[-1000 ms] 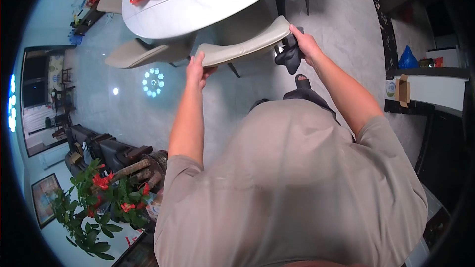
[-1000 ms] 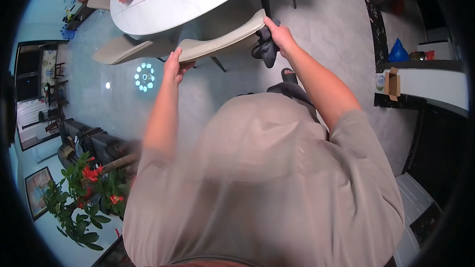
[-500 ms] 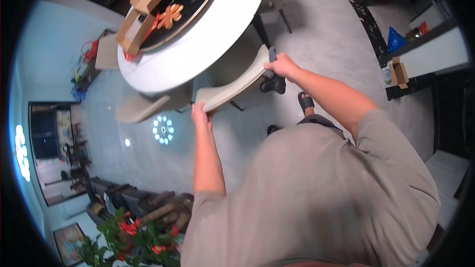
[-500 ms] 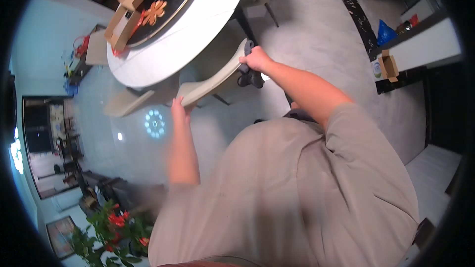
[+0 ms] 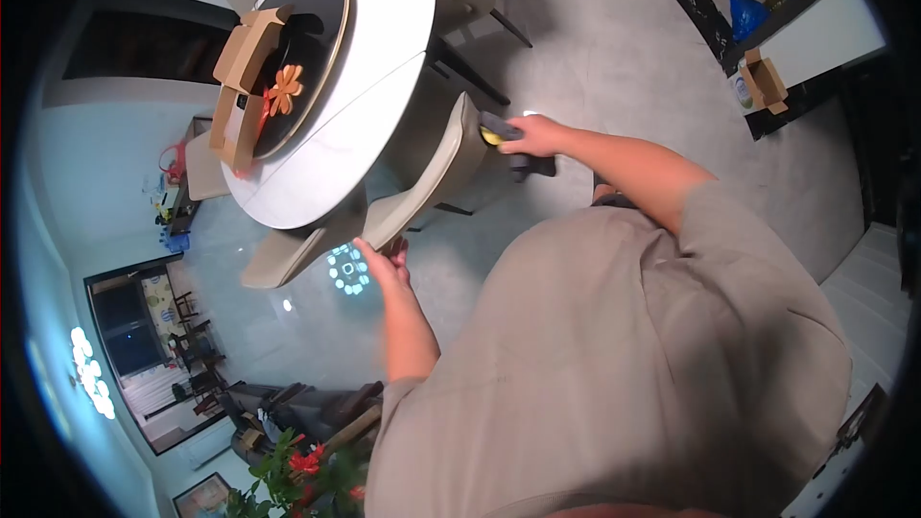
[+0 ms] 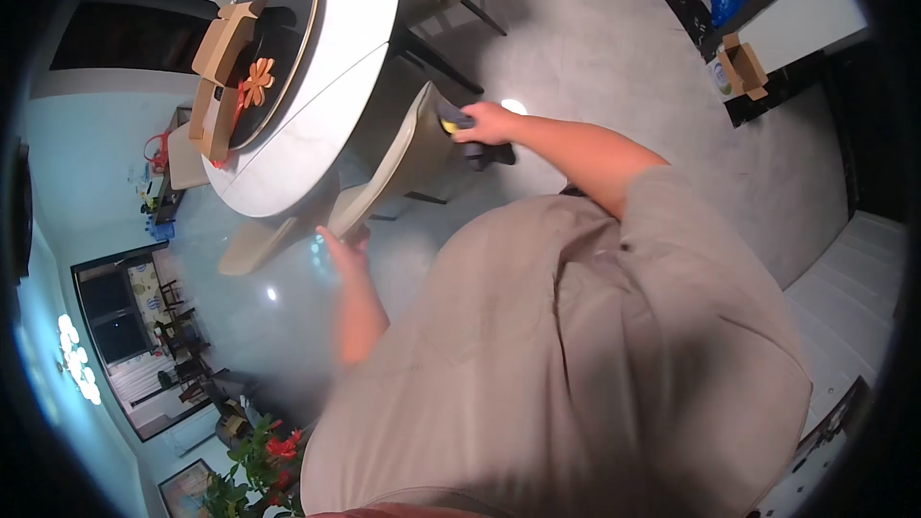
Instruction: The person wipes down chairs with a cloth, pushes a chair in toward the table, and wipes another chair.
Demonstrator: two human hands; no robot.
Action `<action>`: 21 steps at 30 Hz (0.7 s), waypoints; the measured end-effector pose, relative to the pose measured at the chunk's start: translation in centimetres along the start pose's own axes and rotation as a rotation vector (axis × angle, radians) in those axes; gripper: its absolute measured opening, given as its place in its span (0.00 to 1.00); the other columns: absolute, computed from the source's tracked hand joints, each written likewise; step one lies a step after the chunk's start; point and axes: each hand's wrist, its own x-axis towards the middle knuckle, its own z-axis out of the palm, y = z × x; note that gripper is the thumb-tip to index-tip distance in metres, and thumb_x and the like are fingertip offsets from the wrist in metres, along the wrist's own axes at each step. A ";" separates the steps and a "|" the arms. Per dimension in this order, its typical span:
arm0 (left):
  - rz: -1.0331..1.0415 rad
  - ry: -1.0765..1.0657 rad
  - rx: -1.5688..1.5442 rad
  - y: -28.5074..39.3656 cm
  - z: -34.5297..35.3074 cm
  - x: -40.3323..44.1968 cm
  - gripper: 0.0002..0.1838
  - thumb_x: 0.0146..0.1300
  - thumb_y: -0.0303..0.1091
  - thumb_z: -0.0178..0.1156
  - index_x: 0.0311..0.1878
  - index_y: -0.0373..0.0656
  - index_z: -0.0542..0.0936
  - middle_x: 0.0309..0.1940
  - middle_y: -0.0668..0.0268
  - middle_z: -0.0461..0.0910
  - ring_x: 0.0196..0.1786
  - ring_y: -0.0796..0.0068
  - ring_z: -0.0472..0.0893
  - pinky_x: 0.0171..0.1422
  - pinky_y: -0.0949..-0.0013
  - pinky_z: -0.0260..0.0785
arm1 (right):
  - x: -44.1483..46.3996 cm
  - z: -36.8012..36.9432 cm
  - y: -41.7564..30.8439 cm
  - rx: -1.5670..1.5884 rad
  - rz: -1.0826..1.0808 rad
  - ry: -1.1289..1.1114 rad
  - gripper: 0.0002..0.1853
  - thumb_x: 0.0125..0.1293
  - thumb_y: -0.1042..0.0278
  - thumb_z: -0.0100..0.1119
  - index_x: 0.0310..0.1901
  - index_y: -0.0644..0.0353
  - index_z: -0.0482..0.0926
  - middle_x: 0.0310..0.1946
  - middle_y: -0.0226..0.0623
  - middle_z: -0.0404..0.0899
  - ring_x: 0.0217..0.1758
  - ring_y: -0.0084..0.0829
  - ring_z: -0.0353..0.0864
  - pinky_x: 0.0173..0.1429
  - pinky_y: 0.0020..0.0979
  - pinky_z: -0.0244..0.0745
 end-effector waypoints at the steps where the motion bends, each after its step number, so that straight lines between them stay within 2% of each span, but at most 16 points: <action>1: 0.017 0.027 -0.049 -0.6 0.7 -1.1 0.46 0.70 0.69 0.60 0.76 0.41 0.63 0.69 0.46 0.71 0.56 0.42 0.84 0.60 0.46 0.85 | -1.6 -1.7 2.5 -0.067 0.036 -0.019 0.30 0.63 0.43 0.72 0.58 0.58 0.82 0.44 0.50 0.87 0.49 0.46 0.87 0.54 0.42 0.80; 4: -0.072 0.134 0.023 -1.2 3.6 -4.4 0.49 0.70 0.69 0.59 0.79 0.41 0.58 0.73 0.44 0.68 0.63 0.37 0.80 0.63 0.42 0.83 | -8.2 -6.3 12.4 -0.231 0.201 0.091 0.31 0.60 0.57 0.72 0.66 0.50 0.78 0.51 0.52 0.86 0.56 0.51 0.86 0.59 0.46 0.81; 6: -0.103 0.085 0.023 -1.9 5.1 -4.9 0.48 0.72 0.68 0.57 0.79 0.40 0.58 0.73 0.43 0.67 0.65 0.35 0.78 0.64 0.40 0.81 | -14.3 -8.9 21.0 -0.224 0.476 0.209 0.30 0.59 0.71 0.63 0.67 0.54 0.77 0.52 0.55 0.85 0.57 0.53 0.85 0.62 0.47 0.80; 7: -0.137 0.033 0.015 -2.3 5.6 -5.0 0.46 0.74 0.68 0.55 0.79 0.39 0.58 0.74 0.43 0.66 0.68 0.34 0.76 0.66 0.38 0.80 | -17.7 -9.9 25.7 -0.171 0.631 0.327 0.28 0.59 0.74 0.58 0.65 0.57 0.78 0.54 0.56 0.85 0.59 0.54 0.85 0.63 0.47 0.79; 8: -0.128 0.030 0.019 -2.5 6.5 -5.1 0.46 0.74 0.68 0.55 0.79 0.39 0.58 0.74 0.43 0.66 0.68 0.34 0.76 0.66 0.38 0.80 | -21.2 -11.3 29.7 -0.274 0.863 0.267 0.26 0.60 0.74 0.57 0.63 0.62 0.78 0.56 0.57 0.85 0.60 0.54 0.84 0.64 0.47 0.79; 9: -0.130 -0.022 -0.090 -2.8 8.0 -4.7 0.44 0.76 0.65 0.52 0.79 0.39 0.58 0.74 0.43 0.66 0.69 0.33 0.76 0.66 0.36 0.79 | -24.9 -11.6 35.3 -0.302 0.969 0.314 0.22 0.61 0.74 0.58 0.58 0.66 0.81 0.56 0.58 0.84 0.61 0.53 0.85 0.65 0.46 0.79; 10: -0.130 -0.084 -0.202 -3.0 9.8 -4.1 0.42 0.78 0.63 0.50 0.79 0.38 0.58 0.74 0.43 0.66 0.69 0.33 0.75 0.67 0.34 0.78 | -27.7 -12.4 37.6 -0.385 1.115 0.268 0.19 0.61 0.74 0.59 0.53 0.68 0.84 0.56 0.58 0.84 0.60 0.53 0.85 0.65 0.45 0.79; 11: -0.101 0.028 -0.271 -3.1 11.3 -3.5 0.37 0.81 0.58 0.44 0.79 0.37 0.57 0.73 0.42 0.66 0.70 0.33 0.74 0.67 0.31 0.78 | -29.4 -15.4 33.9 -0.453 1.179 0.113 0.16 0.61 0.74 0.59 0.49 0.68 0.86 0.55 0.59 0.84 0.60 0.53 0.85 0.66 0.45 0.79; 12: -0.022 0.110 -0.220 -3.7 11.7 -2.5 0.35 0.83 0.56 0.41 0.79 0.37 0.58 0.73 0.42 0.67 0.70 0.33 0.74 0.67 0.30 0.77 | -31.4 -16.7 33.0 -0.379 1.191 0.121 0.20 0.61 0.73 0.60 0.55 0.70 0.83 0.55 0.59 0.84 0.59 0.55 0.85 0.66 0.45 0.80; 14: 0.061 0.134 -0.133 -4.1 12.6 -3.0 0.35 0.84 0.57 0.35 0.78 0.37 0.60 0.72 0.43 0.70 0.69 0.35 0.76 0.65 0.31 0.79 | -34.4 -15.8 36.7 -0.256 1.118 0.445 0.26 0.60 0.73 0.62 0.62 0.68 0.78 0.55 0.59 0.84 0.59 0.56 0.85 0.65 0.45 0.79; 15: 0.076 0.127 -0.129 -4.3 13.0 -3.0 0.35 0.84 0.58 0.34 0.78 0.38 0.61 0.71 0.44 0.71 0.68 0.36 0.77 0.64 0.33 0.80 | -34.5 -15.1 37.5 -0.299 1.099 0.469 0.29 0.61 0.73 0.62 0.65 0.67 0.76 0.56 0.60 0.84 0.60 0.56 0.84 0.66 0.45 0.79; 16: 0.029 0.147 -0.133 -4.3 12.2 -2.5 0.36 0.83 0.60 0.35 0.78 0.39 0.61 0.70 0.45 0.72 0.66 0.38 0.79 0.63 0.35 0.80 | -34.6 -15.6 37.9 -0.346 1.086 0.483 0.31 0.61 0.73 0.62 0.68 0.66 0.73 0.57 0.61 0.83 0.62 0.56 0.83 0.67 0.45 0.78; 17: 0.068 0.111 -0.072 -4.3 11.4 -3.7 0.37 0.81 0.61 0.41 0.78 0.40 0.61 0.68 0.47 0.74 0.63 0.39 0.81 0.59 0.40 0.83 | -33.6 -16.5 36.0 -0.182 1.065 0.476 0.34 0.60 0.71 0.64 0.70 0.66 0.71 0.61 0.61 0.80 0.66 0.57 0.79 0.71 0.45 0.75; 18: 0.007 0.312 0.166 -3.9 9.1 -2.7 0.36 0.80 0.58 0.46 0.78 0.39 0.61 0.67 0.47 0.75 0.62 0.40 0.81 0.59 0.43 0.82 | -32.4 -17.8 34.2 -0.023 1.036 0.471 0.37 0.60 0.68 0.66 0.72 0.66 0.69 0.65 0.62 0.76 0.71 0.58 0.75 0.74 0.45 0.72; 19: -0.053 0.500 0.398 -3.7 8.5 -1.1 0.37 0.78 0.55 0.52 0.79 0.39 0.61 0.66 0.47 0.75 0.62 0.41 0.81 0.59 0.45 0.81 | -30.6 -17.7 35.6 -0.018 0.992 0.527 0.39 0.59 0.68 0.67 0.73 0.67 0.68 0.66 0.61 0.76 0.72 0.56 0.74 0.75 0.44 0.71; 21: 0.135 1.237 1.027 -2.7 11.5 -1.6 0.37 0.74 0.45 0.61 0.79 0.38 0.62 0.64 0.49 0.76 0.60 0.46 0.80 0.61 0.52 0.77 | -26.8 -17.7 36.8 0.033 0.889 0.584 0.40 0.59 0.70 0.65 0.75 0.65 0.67 0.67 0.59 0.76 0.73 0.52 0.75 0.76 0.43 0.70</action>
